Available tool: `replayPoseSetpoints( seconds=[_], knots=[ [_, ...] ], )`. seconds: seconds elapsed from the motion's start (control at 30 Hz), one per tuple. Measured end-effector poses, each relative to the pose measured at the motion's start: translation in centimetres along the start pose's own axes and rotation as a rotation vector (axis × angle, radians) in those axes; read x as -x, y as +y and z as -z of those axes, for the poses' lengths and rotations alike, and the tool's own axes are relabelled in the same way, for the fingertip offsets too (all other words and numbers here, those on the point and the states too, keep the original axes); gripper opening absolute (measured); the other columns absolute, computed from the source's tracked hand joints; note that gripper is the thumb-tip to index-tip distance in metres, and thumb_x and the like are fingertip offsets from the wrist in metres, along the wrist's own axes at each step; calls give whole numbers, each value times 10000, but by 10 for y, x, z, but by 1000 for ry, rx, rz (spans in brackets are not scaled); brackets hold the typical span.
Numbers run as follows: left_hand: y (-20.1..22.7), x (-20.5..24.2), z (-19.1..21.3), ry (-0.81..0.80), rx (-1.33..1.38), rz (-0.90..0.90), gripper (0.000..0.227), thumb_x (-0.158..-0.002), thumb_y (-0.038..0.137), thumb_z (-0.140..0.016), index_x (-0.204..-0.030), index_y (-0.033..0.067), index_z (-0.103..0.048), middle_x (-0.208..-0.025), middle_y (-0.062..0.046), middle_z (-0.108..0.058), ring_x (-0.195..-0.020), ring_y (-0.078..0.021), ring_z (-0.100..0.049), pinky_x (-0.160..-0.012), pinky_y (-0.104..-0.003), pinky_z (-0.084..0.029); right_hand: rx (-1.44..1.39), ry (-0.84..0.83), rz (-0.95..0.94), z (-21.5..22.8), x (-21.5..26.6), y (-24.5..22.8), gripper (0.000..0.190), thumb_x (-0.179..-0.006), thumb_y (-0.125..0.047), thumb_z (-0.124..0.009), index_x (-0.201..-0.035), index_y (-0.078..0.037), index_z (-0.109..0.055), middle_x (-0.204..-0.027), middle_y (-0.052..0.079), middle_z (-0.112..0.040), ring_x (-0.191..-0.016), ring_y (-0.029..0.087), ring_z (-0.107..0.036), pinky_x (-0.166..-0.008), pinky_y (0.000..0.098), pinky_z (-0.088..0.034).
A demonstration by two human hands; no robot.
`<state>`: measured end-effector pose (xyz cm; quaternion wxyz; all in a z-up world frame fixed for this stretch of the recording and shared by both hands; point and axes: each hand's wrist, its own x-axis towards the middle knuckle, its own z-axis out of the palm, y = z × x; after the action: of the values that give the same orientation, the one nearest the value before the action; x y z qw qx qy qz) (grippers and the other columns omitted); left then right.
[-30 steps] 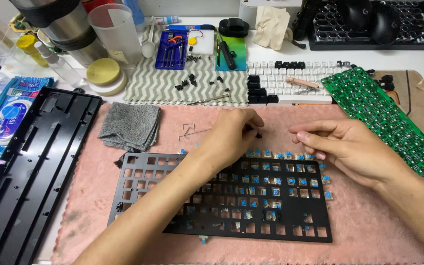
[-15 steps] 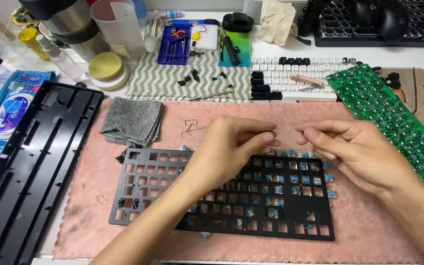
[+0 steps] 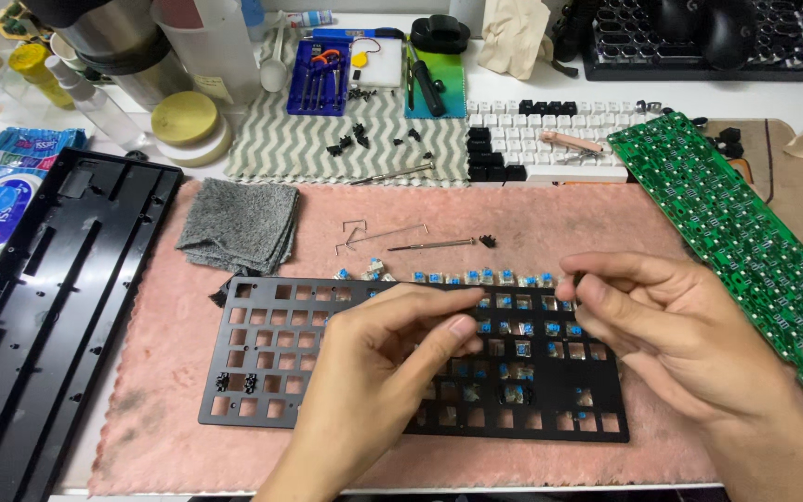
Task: The person assembles a mechanical keyboard by installing stabilizers onto the black plate. They pick up small black plastic stabilizer parts, align them with the corresponding switch positions, and press them into place. The person repeats this process for multiple stabilizers across the keyboard plate.
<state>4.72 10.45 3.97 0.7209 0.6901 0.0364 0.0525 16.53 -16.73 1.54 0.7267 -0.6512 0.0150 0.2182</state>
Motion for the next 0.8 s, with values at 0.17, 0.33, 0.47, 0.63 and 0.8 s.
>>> replayPoseSetpoints(
  seconds=[0.17, 0.33, 0.47, 0.63, 0.8],
  knots=[
    [-10, 6, 1, 55, 93, 153, 266, -968, 139, -879, -1209, 32, -918, -954, -79, -951, -892, -135, -925, -881, -247, -740, -99, -22, 59, -2, 1, 10, 276, -1023, 44, -770, -1292, 44, -831, -1054, 252, -879, -693, 129, -624, -731, 238, -523],
    [-17, 10, 2, 66, 283, 165, 201, -922, 31, -923, -1108, -3, -855, -1049, -146, -950, -998, -216, -952, -929, -271, -748, -108, -41, 127, -28, 8, -1, 253, -1044, 93, -678, -1247, 143, -821, -1123, 384, -879, -500, 64, -309, -565, 209, -276],
    [-19, 12, 6, 33, 314, 156, 178, -954, 14, -887, -1120, -5, -827, -1074, -187, -965, -1058, -281, -979, -943, -283, -754, -67, -16, 90, -36, 10, 6, 266, -1019, 120, -710, -1257, 134, -825, -1093, 356, -881, -544, 102, -385, -516, 208, -270],
    [-23, 13, 8, 40, 322, 128, 197, -962, 26, -870, -1148, -16, -823, -1121, -215, -964, -1062, -279, -969, -951, -301, -771, -63, -37, 89, -33, 8, 30, 228, -999, 74, -782, -1220, 97, -835, -1107, 318, -915, -890, 237, -797, -755, 251, -556],
    [-27, 14, 8, 78, 275, 155, 278, -929, 47, -905, -1202, -8, -898, -1019, -195, -975, -982, -229, -967, -921, -262, -747, -5, -12, 110, -45, 17, 28, 223, -978, 90, -804, -1194, 131, -841, -1052, 277, -893, -981, 297, -848, -888, 304, -629]
  ],
)
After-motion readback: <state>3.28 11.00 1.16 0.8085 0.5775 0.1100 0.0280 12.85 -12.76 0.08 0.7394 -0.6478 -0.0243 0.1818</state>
